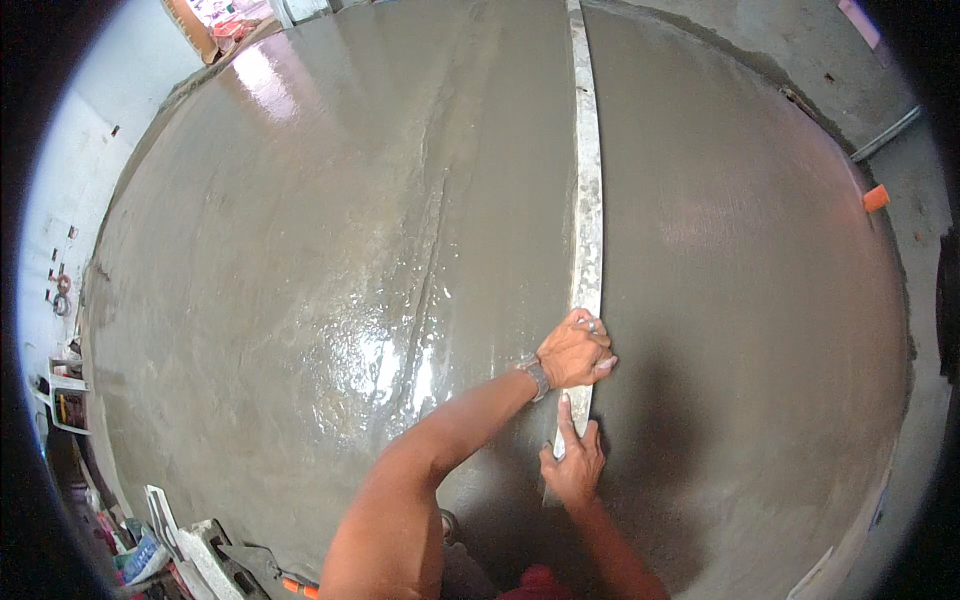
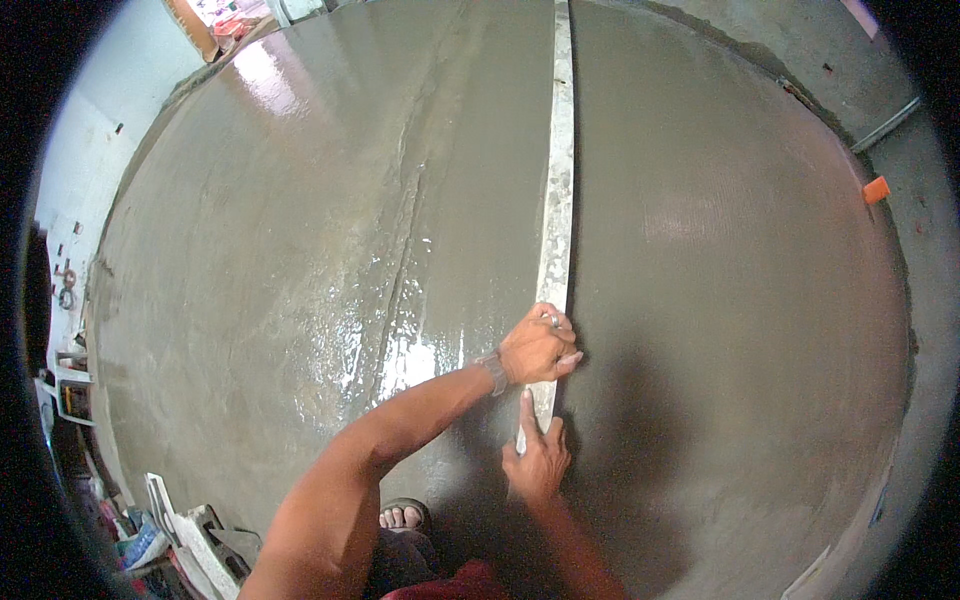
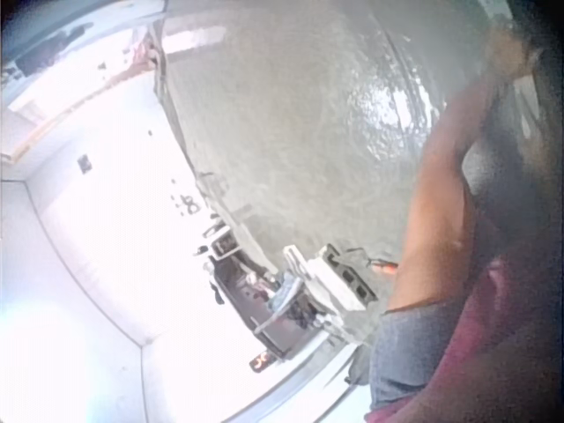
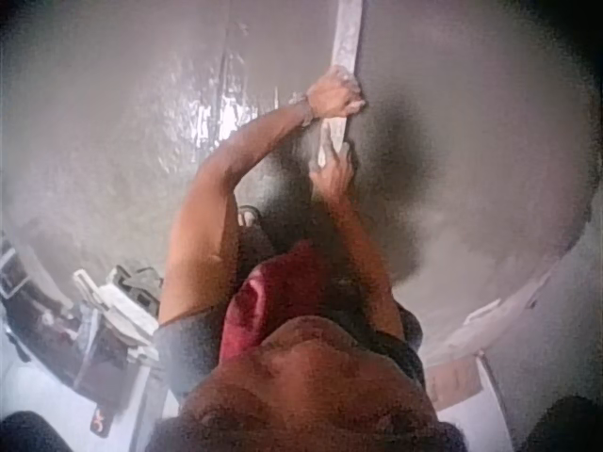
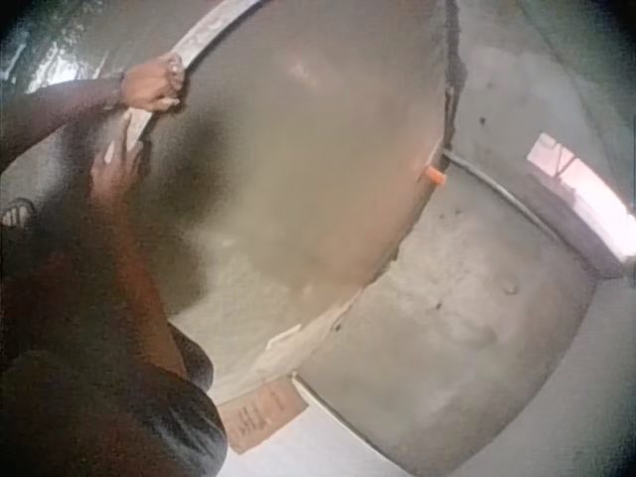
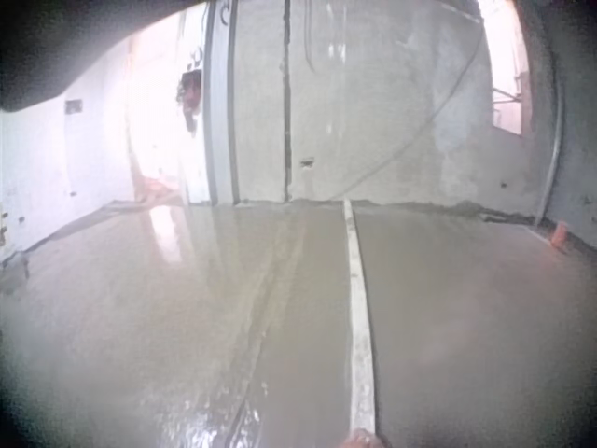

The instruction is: The person smooths a wet concrete floor using a trowel and a long straightedge. They repeatedly level and flatten the surface, moving the straightedge across the floor to create an even finish.

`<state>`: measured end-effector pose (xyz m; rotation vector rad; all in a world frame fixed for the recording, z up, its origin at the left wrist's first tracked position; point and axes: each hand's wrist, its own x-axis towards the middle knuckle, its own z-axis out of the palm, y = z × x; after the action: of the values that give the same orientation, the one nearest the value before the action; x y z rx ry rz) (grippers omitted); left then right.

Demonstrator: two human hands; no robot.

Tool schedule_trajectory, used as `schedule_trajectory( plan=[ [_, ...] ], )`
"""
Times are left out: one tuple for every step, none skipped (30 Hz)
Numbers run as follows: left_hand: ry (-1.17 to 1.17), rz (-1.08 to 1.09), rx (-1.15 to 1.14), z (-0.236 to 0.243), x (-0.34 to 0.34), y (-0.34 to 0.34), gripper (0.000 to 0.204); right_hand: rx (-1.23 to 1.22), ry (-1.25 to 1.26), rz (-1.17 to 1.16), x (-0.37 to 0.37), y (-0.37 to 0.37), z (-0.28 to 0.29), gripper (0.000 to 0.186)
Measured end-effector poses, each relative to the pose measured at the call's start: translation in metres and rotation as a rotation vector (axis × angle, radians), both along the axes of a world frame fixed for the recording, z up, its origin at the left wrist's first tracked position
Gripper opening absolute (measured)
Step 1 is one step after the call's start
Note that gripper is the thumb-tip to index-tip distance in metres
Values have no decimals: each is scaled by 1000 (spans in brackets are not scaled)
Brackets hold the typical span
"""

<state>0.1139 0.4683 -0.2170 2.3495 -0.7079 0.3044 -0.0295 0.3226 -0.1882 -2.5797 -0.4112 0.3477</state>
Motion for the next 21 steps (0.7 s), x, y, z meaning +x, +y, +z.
schedule_trajectory(
  plan=[
    [-11,11,26,0,8,2,28,6,-7,-5,7,2,0,89],
    [-25,25,58,-2,14,7,27,18,-18,-6,14,8,-1,89],
    [-11,48,47,-7,19,11,26,42,-6,-5,20,13,-1,90],
    [-3,61,66,-11,18,14,27,36,11,-1,21,16,-1,91],
    [7,64,74,-10,19,12,27,19,29,-5,23,16,-1,91],
    [17,67,84,-8,19,11,27,4,48,-9,23,15,-1,91],
    [23,50,89,-7,13,8,28,3,33,0,16,12,-2,91],
    [25,34,92,-4,6,5,29,0,13,11,7,7,2,90],
    [27,19,95,0,3,3,29,-3,-6,23,3,5,5,90],
    [32,8,82,3,6,3,30,-8,-15,18,5,4,7,90],
    [42,0,73,5,5,4,30,-8,-20,16,4,6,8,90],
    [51,-9,64,6,4,5,30,-8,-25,13,4,7,8,90],
    [47,9,73,4,9,7,30,-5,-25,5,10,9,6,90],
    [46,32,87,-1,16,12,30,2,-22,2,17,15,3,91],
    [45,55,101,-6,19,16,30,10,-20,-1,20,19,0,91],
    [-1,69,110,-11,15,18,30,18,-22,9,16,19,-3,91],
    [-49,74,110,-13,14,14,30,17,-26,10,14,16,-4,91],
    [-97,81,111,-14,12,11,29,17,-30,12,11,13,-5,91],
    [-48,65,83,-17,3,8,29,13,-22,14,2,10,-5,91],
    [1,45,52,-8,-9,6,29,6,-14,10,-9,6,-3,90],
    [50,24,22,-3,-14,3,29,-1,-6,7,-14,4,-2,89]
  ],
)
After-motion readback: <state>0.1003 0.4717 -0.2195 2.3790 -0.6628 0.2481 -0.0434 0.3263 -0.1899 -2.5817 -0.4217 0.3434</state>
